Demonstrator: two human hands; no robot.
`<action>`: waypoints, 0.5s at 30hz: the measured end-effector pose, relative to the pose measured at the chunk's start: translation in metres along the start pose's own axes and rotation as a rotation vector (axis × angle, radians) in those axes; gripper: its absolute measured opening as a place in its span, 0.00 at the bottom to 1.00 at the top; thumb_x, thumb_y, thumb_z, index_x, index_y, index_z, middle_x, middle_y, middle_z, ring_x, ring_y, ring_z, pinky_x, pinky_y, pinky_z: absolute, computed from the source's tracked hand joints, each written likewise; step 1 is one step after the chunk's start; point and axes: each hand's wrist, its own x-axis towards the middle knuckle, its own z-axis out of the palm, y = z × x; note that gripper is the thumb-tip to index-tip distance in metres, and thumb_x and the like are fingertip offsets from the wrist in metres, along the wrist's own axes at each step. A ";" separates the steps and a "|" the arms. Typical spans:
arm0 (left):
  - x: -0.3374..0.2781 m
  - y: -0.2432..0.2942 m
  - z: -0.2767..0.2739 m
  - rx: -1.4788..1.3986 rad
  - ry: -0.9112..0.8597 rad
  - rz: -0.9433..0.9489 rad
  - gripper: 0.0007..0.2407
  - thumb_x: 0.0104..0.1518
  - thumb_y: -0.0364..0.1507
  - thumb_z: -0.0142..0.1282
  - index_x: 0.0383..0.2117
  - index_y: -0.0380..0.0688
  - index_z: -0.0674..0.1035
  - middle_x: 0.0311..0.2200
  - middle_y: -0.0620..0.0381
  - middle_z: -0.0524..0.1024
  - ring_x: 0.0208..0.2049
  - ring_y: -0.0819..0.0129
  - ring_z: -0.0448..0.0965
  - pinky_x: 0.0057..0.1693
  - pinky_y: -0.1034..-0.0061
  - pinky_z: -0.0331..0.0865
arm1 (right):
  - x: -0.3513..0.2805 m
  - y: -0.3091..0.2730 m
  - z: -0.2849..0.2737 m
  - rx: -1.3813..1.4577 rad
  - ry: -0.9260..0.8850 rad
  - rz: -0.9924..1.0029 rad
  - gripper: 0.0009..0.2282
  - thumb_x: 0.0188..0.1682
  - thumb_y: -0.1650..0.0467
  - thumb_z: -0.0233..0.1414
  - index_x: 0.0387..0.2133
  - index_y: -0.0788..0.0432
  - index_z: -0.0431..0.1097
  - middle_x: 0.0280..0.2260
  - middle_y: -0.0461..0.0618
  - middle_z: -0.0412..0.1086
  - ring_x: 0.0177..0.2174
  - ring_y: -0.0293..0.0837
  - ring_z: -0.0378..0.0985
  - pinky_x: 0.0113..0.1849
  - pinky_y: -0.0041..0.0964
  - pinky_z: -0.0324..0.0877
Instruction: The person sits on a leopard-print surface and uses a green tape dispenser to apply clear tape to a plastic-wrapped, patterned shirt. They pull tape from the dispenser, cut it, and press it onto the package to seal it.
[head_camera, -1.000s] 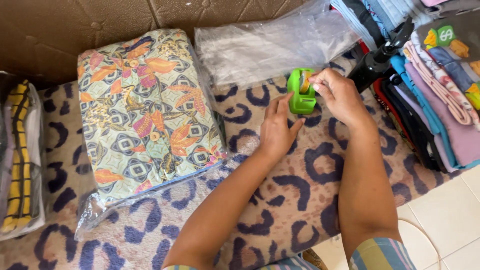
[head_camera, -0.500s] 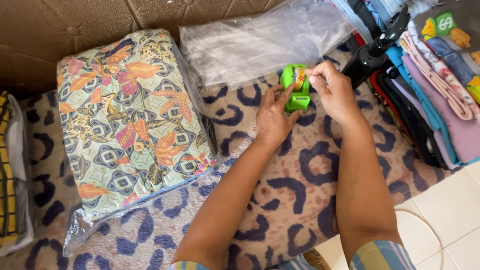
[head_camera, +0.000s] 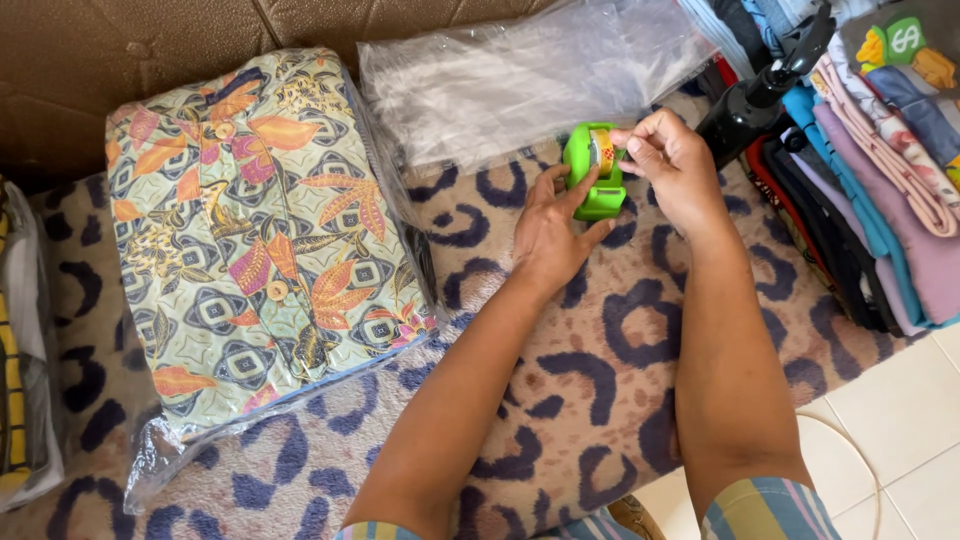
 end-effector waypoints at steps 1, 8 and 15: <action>0.000 0.002 -0.001 0.010 0.005 0.005 0.32 0.44 0.42 0.73 0.61 0.66 0.74 0.60 0.52 0.67 0.57 0.52 0.77 0.61 0.65 0.74 | 0.000 0.001 0.000 0.007 0.004 0.002 0.04 0.63 0.75 0.46 0.42 0.66 0.61 0.51 0.72 0.71 0.51 0.62 0.75 0.47 0.55 0.75; 0.002 0.025 -0.019 0.026 0.026 -0.042 0.34 0.52 0.47 0.65 0.67 0.60 0.67 0.60 0.47 0.69 0.59 0.48 0.77 0.62 0.60 0.73 | 0.000 0.010 0.002 0.045 0.055 0.022 0.04 0.63 0.74 0.47 0.43 0.66 0.61 0.52 0.73 0.70 0.51 0.61 0.76 0.46 0.55 0.76; 0.021 0.030 -0.020 0.130 -0.107 -0.107 0.33 0.54 0.60 0.51 0.69 0.74 0.62 0.64 0.49 0.64 0.63 0.49 0.72 0.64 0.60 0.69 | 0.001 0.023 0.003 0.081 0.167 0.086 0.04 0.62 0.73 0.49 0.42 0.63 0.63 0.47 0.69 0.73 0.48 0.56 0.80 0.43 0.47 0.79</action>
